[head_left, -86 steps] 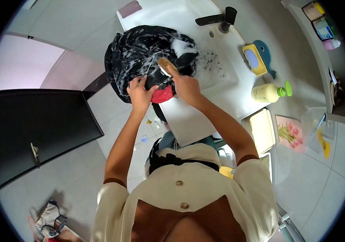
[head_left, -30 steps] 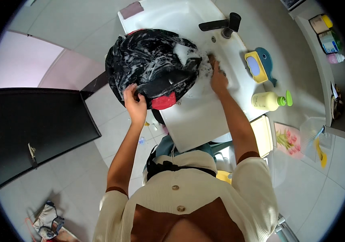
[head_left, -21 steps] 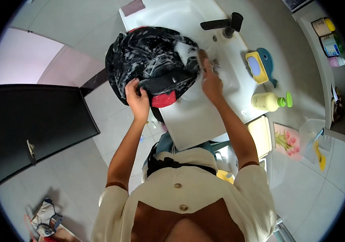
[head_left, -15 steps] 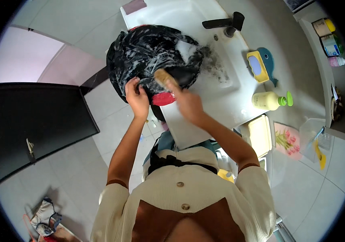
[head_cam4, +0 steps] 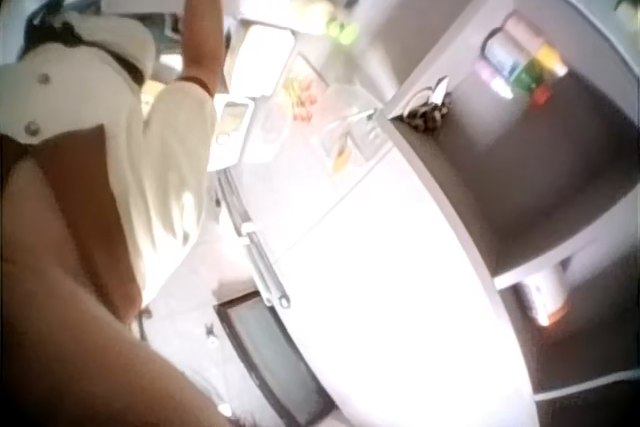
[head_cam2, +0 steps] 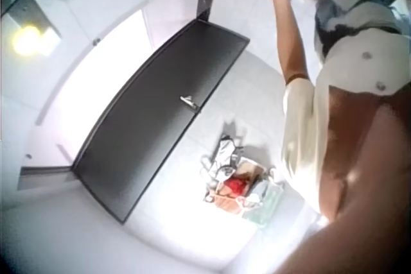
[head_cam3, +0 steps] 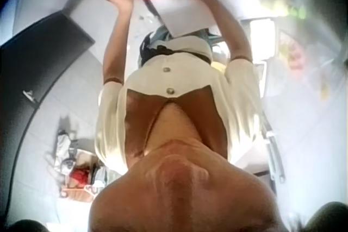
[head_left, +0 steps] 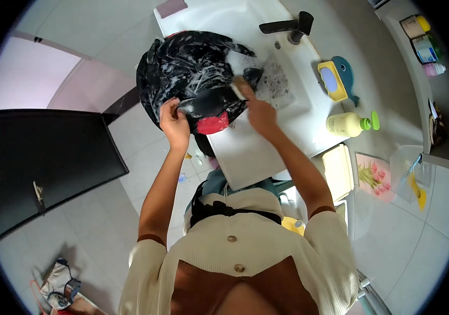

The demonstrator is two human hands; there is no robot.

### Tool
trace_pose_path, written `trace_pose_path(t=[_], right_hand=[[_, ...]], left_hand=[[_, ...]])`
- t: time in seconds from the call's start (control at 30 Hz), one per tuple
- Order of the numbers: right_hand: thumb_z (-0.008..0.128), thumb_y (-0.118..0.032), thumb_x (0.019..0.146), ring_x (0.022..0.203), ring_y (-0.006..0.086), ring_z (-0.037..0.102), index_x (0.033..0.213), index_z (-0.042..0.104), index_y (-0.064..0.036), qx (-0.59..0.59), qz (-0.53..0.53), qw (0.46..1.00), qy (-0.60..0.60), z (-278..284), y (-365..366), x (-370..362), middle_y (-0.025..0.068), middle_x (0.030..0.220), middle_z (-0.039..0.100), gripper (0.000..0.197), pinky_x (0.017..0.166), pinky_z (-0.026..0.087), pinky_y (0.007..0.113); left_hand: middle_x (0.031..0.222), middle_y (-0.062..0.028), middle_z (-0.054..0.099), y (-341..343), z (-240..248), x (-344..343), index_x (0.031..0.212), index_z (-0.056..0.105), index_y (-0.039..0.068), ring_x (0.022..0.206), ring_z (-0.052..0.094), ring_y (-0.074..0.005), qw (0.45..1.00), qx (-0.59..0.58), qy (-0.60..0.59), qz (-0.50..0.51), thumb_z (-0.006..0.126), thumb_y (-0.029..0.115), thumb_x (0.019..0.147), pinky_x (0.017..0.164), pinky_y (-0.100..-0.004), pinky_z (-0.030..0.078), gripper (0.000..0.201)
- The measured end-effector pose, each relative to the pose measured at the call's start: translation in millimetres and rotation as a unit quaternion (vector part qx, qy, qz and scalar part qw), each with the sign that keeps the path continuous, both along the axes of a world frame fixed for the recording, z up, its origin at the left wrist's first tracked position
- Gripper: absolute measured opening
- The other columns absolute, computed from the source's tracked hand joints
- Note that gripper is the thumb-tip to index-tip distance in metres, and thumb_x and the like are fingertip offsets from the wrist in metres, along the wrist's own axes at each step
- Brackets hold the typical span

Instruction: The person scrubs a backpack with a brush and soapy water in a sink, cleaning both the exterior and the interior compartments before rinsing it and hanging it on a rack.

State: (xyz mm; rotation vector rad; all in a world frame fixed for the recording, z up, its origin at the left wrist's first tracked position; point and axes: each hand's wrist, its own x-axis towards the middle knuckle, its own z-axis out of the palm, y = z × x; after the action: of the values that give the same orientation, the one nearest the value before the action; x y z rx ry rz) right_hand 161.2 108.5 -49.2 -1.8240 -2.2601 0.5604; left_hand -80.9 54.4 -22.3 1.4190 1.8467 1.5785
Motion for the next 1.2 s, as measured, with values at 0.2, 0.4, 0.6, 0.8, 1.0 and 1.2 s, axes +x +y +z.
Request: trace_pose_path(t=[0.2,0.4,0.6,0.8,1.0,1.2], right_hand=[[0.052,-0.015,0.086,0.067,0.0329,0.064,0.140,0.032,-0.0317,-0.005,0.068,0.991,0.112,26,-41,-27,0.0145,0.073,0.065,0.060,0.062,0.049,0.047],[0.048,-0.015,0.088,0.071,0.0362,0.063,0.136,0.039,-0.0275,-0.029,-0.003,0.998,0.062,-15,10,11,0.0164,0.078,0.065,0.051,0.063,0.048,0.047],[0.051,-0.017,0.089,0.061,0.0357,0.059,0.143,0.031,-0.0268,-0.061,0.078,0.978,0.182,50,-36,-15,0.0167,0.071,0.061,0.058,0.057,0.046,0.046],[0.053,-0.012,0.087,0.065,0.0330,0.062,0.142,0.032,-0.0308,-0.005,0.124,0.977,0.174,27,-25,-6,0.0153,0.071,0.063,0.062,0.058,0.049,0.042],[0.050,-0.011,0.087,0.073,0.0320,0.064,0.139,0.035,-0.0361,-0.050,0.010,0.994,0.095,-13,27,19,0.0146,0.077,0.066,0.060,0.065,0.050,0.042],[0.047,-0.011,0.089,0.072,0.0311,0.064,0.137,0.039,-0.0392,-0.044,0.036,0.973,0.223,7,-6,-1,0.0153,0.083,0.067,0.056,0.066,0.050,0.039]], left_hand=[[0.129,-0.0112,0.052,1,31,32,0.122,0.054,0.008,0.127,0.039,-0.0332,0.870,-0.128,0.460,-0.124,0.053,0.038,0.088,0.106,-0.0555,0.018,0.045],[0.135,-0.0169,0.045,4,28,50,0.125,0.050,0.004,0.126,0.040,-0.0362,0.822,-0.191,0.513,-0.156,0.054,0.052,0.084,0.104,-0.0579,0.021,0.064],[0.097,-0.0165,0.054,21,28,53,0.103,0.056,0.008,0.090,0.051,-0.0351,0.846,-0.171,0.482,-0.149,0.062,0.043,0.080,0.082,-0.0442,0.041,0.042],[0.060,-0.0138,0.059,21,36,5,0.070,0.056,0.006,0.059,0.059,-0.0310,0.928,-0.277,0.242,0.060,0.070,0.041,0.076,0.055,-0.0385,0.045,0.039],[0.054,-0.0120,0.050,21,-14,-14,0.066,0.049,0.003,0.048,0.043,-0.0233,0.962,-0.241,0.125,0.025,0.071,0.040,0.076,0.051,-0.0352,0.039,0.044],[0.052,-0.0132,0.045,18,-17,-8,0.065,0.046,0.001,0.046,0.036,-0.0209,0.974,-0.194,0.120,-0.004,0.069,0.031,0.079,0.048,-0.0356,0.036,0.040]])
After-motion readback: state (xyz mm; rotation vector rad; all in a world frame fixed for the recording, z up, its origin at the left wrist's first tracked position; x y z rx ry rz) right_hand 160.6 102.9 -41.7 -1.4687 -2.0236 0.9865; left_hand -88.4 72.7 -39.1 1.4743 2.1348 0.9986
